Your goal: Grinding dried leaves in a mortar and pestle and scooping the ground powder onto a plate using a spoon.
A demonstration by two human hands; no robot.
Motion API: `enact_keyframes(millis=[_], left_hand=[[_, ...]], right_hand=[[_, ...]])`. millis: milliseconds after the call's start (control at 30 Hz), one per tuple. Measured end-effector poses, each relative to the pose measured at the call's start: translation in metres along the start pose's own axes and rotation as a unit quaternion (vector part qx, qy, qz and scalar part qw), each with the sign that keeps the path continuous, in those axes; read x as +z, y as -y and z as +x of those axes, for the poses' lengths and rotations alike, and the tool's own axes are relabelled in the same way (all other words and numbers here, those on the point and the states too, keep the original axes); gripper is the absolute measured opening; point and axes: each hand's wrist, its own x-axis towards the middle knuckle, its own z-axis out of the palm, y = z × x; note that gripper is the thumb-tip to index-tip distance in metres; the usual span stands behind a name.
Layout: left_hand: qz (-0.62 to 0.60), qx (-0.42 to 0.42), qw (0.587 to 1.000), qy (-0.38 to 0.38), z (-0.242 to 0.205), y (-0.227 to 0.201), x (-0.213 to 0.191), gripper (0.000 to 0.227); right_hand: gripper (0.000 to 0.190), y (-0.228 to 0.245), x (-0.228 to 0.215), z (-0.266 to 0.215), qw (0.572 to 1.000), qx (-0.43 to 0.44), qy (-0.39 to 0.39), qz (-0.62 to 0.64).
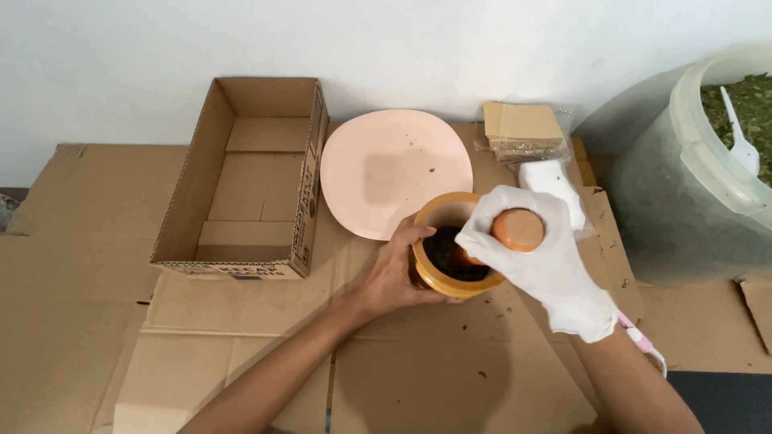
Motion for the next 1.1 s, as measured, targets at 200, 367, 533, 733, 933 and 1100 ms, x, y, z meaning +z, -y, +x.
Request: enact_keyframes(millis=[200,367,533,733,933,1100], left_hand=[[0.003,0.003,1.000,-0.012,0.000,0.002,0.002,0.105],[-0.016,0.022,1.000,-0.011,0.007,-0.016,-0.002,0.097],[-0.006,0.015,1.000,-0.023,-0.005,0.010,0.005,0.105],[0.056,0.009,0.998,0.030,0.000,-0.006,-0.005,0.108],[0.034,0.025,0.998,0.045,0.001,-0.007,-0.006,0.109],[0.034,0.022,0.998,0.040,0.000,-0.006,-0.005,0.109]], right_hand=[[0.033,0.015,-0.003,-0.013,0.990,0.004,-0.130,-0.048],[0.024,-0.004,-0.013,-0.016,0.994,-0.040,-0.105,0.017],[0.029,0.020,-0.007,-0.013,0.976,0.161,-0.136,-0.051],[0.015,0.010,-0.025,-0.024,0.971,-0.004,-0.197,0.133],[0.038,-0.009,-0.046,-0.042,0.939,0.015,-0.274,0.208],[0.037,-0.014,-0.056,-0.044,0.896,0.057,-0.345,0.275]])
